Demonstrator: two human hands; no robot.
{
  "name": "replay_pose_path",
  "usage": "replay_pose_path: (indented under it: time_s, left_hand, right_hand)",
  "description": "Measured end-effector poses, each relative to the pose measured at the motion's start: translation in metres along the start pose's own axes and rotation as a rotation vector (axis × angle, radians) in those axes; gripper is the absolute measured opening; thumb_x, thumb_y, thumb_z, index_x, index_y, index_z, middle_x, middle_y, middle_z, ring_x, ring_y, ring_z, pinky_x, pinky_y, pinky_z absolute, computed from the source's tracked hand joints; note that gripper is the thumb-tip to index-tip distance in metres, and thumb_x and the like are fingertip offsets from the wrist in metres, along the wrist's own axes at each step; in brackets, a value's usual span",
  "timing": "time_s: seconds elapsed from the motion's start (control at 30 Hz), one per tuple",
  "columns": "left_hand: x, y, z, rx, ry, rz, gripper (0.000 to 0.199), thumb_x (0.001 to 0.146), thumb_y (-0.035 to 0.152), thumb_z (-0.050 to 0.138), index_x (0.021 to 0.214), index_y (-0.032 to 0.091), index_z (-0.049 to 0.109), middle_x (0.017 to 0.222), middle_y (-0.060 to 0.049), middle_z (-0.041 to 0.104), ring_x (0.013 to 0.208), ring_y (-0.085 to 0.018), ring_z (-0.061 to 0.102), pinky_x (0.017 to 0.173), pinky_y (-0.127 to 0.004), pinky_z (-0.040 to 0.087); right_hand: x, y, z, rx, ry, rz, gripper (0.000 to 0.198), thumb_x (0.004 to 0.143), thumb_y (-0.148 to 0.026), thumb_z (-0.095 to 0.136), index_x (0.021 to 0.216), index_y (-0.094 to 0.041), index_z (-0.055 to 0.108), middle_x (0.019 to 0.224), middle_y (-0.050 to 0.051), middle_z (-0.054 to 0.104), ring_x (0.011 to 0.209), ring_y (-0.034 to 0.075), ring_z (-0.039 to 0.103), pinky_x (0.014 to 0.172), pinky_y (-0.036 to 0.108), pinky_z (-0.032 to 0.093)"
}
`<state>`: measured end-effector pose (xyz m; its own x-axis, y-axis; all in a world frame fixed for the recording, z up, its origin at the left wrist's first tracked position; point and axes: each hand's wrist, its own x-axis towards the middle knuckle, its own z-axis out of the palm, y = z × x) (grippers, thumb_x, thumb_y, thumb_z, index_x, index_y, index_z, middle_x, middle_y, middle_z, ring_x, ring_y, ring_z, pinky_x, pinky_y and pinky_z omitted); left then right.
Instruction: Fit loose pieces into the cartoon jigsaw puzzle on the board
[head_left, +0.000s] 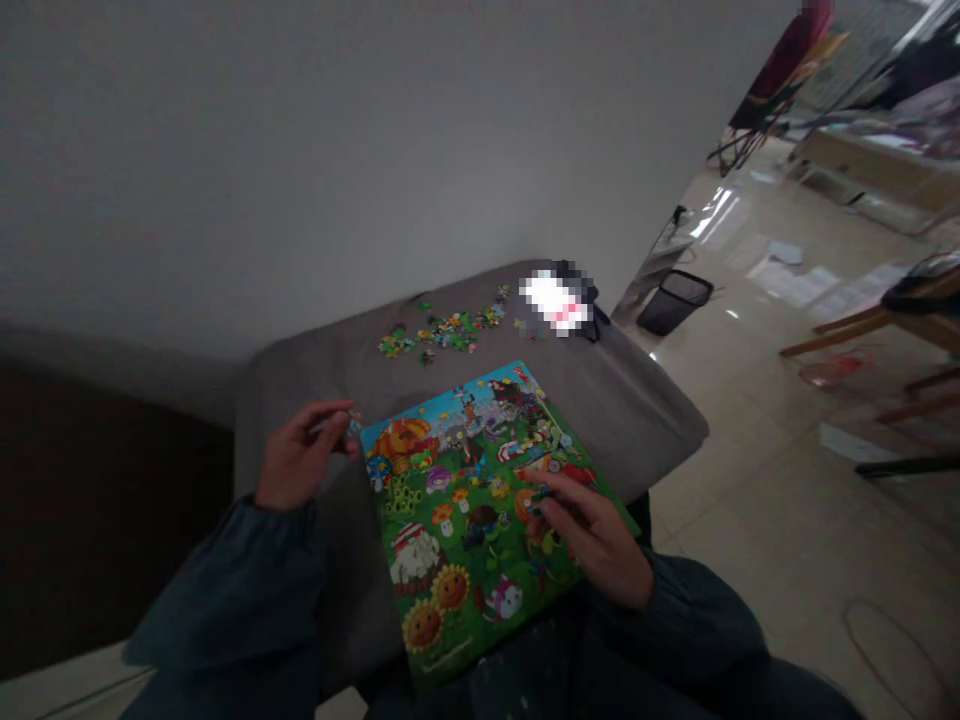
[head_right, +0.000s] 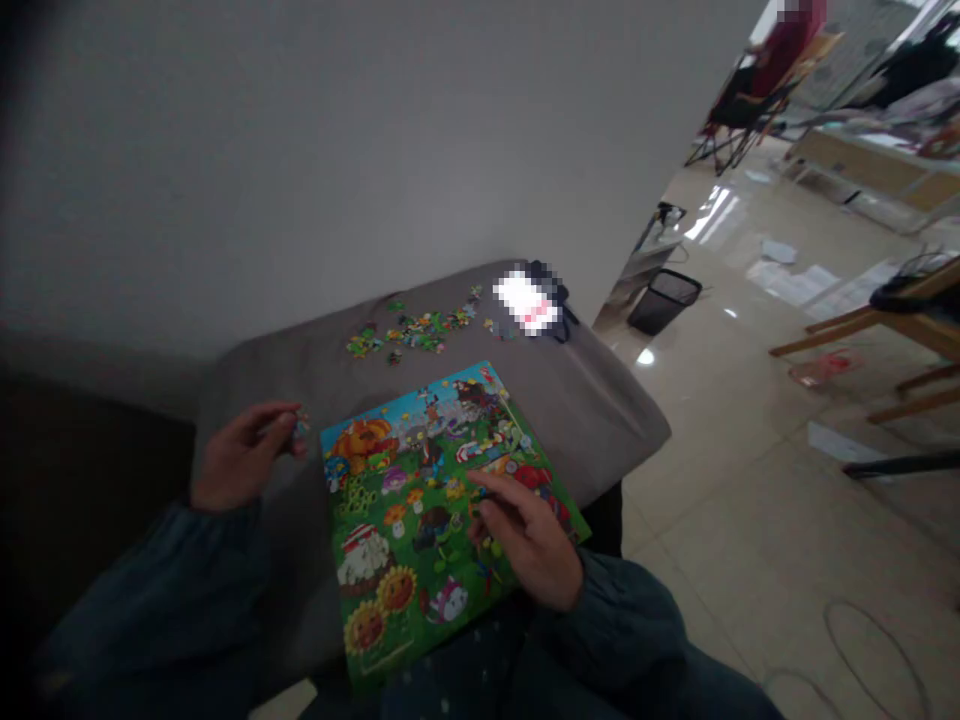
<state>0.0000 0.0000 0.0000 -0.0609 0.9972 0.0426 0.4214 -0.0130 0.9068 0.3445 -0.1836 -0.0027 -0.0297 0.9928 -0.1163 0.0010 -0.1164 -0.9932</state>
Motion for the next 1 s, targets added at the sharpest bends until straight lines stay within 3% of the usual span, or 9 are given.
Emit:
replay_pose_path:
  time_s: [0.1,0.2,0.3,0.37,0.47,0.63,0.9,1.0]
  left_hand:
    - [-0.014,-0.016,0.040,-0.156,-0.038,-0.035,0.061,0.074,0.064,0.079,0.112,0.017,0.070,0.086,-0.001,0.074,0.062,-0.015,0.069,0.067,-0.031,0.064]
    - [-0.016,-0.024,0.053,-0.284,-0.027,-0.075,0.058,0.073,0.055,0.084,0.113,0.017,0.067,0.085,0.002,0.072,0.066,-0.015,0.070,0.071,-0.030,0.064]
    - [-0.012,-0.028,0.054,-0.379,0.015,-0.115,0.058,0.066,0.050,0.090,0.108,0.018,0.067,0.084,0.004,0.072,0.064,-0.013,0.067,0.067,-0.028,0.062]
    - [-0.010,-0.029,0.054,-0.421,0.042,-0.139,0.059,0.063,0.048,0.092,0.108,0.018,0.067,0.083,0.004,0.073,0.064,-0.013,0.066,0.065,-0.028,0.061]
    - [-0.009,-0.029,0.054,-0.447,0.060,-0.178,0.055,0.066,0.041,0.092,0.109,0.017,0.068,0.083,0.004,0.075,0.065,-0.013,0.066,0.068,-0.029,0.061]
    - [-0.011,-0.023,0.056,-0.469,0.076,-0.225,0.048,0.071,0.029,0.088,0.112,0.014,0.069,0.082,0.004,0.077,0.066,-0.012,0.067,0.069,-0.027,0.060]
    - [-0.011,-0.018,0.061,-0.508,0.130,-0.206,0.049,0.053,0.031,0.093,0.096,0.018,0.074,0.072,0.003,0.074,0.058,-0.011,0.065,0.059,-0.022,0.059]
    - [-0.010,-0.018,0.062,-0.515,0.138,-0.192,0.045,0.053,0.028,0.090,0.094,0.020,0.075,0.072,0.004,0.074,0.057,-0.011,0.065,0.058,-0.021,0.060]
  right_hand:
    - [0.010,0.010,0.002,0.042,-0.026,-0.015,0.051,0.100,-0.052,0.063,0.143,-0.024,0.064,0.086,0.004,0.075,0.078,0.019,0.075,0.078,0.036,0.065]
    - [0.016,0.020,0.003,0.108,0.003,0.002,0.059,0.094,-0.052,0.072,0.145,-0.025,0.060,0.092,0.003,0.073,0.077,0.018,0.073,0.075,0.034,0.064]
    - [0.017,0.024,0.002,0.164,0.017,0.025,0.060,0.090,-0.052,0.076,0.142,-0.026,0.059,0.102,0.004,0.073,0.077,0.017,0.073,0.075,0.034,0.064]
    - [0.016,0.024,0.001,0.167,0.002,0.044,0.059,0.091,-0.052,0.075,0.141,-0.025,0.059,0.091,0.002,0.074,0.074,0.017,0.073,0.076,0.036,0.065]
    - [0.014,0.022,0.000,0.163,-0.006,0.090,0.062,0.089,-0.054,0.077,0.139,-0.021,0.061,0.076,-0.001,0.073,0.066,0.017,0.071,0.072,0.036,0.065]
    - [0.012,0.017,-0.004,0.178,-0.008,0.150,0.061,0.086,-0.058,0.079,0.131,-0.019,0.068,0.088,0.004,0.080,0.063,0.015,0.071,0.061,0.030,0.061]
    - [0.003,0.019,-0.026,-0.164,0.062,-0.038,0.038,0.098,-0.043,0.067,0.128,-0.022,0.076,0.086,0.003,0.076,0.067,0.014,0.067,0.066,0.029,0.058]
    - [0.002,0.017,-0.030,-0.293,0.087,-0.114,0.034,0.101,-0.035,0.059,0.128,-0.024,0.077,0.095,0.005,0.077,0.079,0.017,0.070,0.073,0.031,0.059]
